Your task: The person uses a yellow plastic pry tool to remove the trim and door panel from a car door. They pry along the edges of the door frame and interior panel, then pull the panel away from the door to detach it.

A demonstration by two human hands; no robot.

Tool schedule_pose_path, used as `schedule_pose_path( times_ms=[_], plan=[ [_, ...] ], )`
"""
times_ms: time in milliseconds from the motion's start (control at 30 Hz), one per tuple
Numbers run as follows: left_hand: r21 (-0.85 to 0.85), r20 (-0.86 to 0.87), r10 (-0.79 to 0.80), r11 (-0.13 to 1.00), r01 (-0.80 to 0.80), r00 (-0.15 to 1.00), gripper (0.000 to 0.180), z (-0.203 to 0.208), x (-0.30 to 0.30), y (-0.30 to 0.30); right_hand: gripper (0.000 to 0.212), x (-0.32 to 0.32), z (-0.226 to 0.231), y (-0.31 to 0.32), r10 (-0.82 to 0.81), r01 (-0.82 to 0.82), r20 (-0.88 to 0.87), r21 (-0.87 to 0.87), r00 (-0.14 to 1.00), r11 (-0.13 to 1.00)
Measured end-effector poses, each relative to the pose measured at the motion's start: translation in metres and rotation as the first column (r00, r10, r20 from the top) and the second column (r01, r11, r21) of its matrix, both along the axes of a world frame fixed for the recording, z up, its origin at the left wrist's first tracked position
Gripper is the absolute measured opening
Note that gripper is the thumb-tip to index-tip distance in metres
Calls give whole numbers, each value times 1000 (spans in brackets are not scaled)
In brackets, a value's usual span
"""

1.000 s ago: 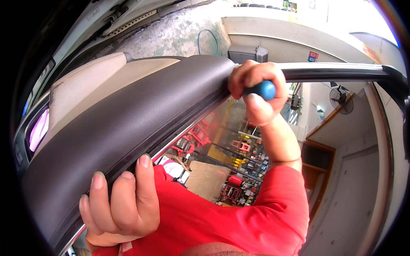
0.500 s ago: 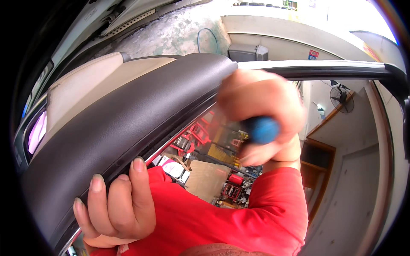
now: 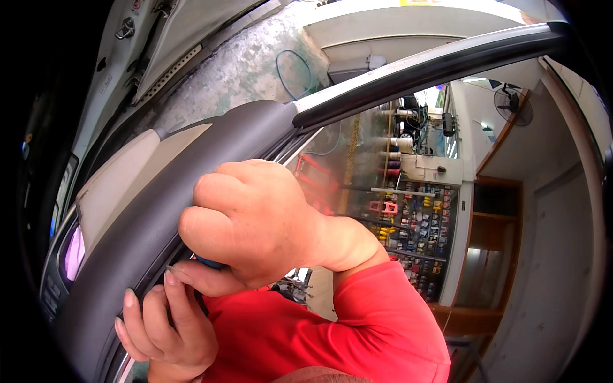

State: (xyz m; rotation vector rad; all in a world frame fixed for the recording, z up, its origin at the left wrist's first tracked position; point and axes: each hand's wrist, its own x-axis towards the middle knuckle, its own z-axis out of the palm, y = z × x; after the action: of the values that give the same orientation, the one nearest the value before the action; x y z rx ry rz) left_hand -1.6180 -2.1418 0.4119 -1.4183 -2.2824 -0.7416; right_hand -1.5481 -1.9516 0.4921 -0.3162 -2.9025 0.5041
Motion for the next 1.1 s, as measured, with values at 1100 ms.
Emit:
schedule_pose_path(
  times_ms=[1100],
  plan=[
    [4, 28, -10, 1000, 9, 1000, 29, -1, 2, -3, 32, 1, -18, -12, -124, 161, -219, 159, 968, 974]
  ],
)
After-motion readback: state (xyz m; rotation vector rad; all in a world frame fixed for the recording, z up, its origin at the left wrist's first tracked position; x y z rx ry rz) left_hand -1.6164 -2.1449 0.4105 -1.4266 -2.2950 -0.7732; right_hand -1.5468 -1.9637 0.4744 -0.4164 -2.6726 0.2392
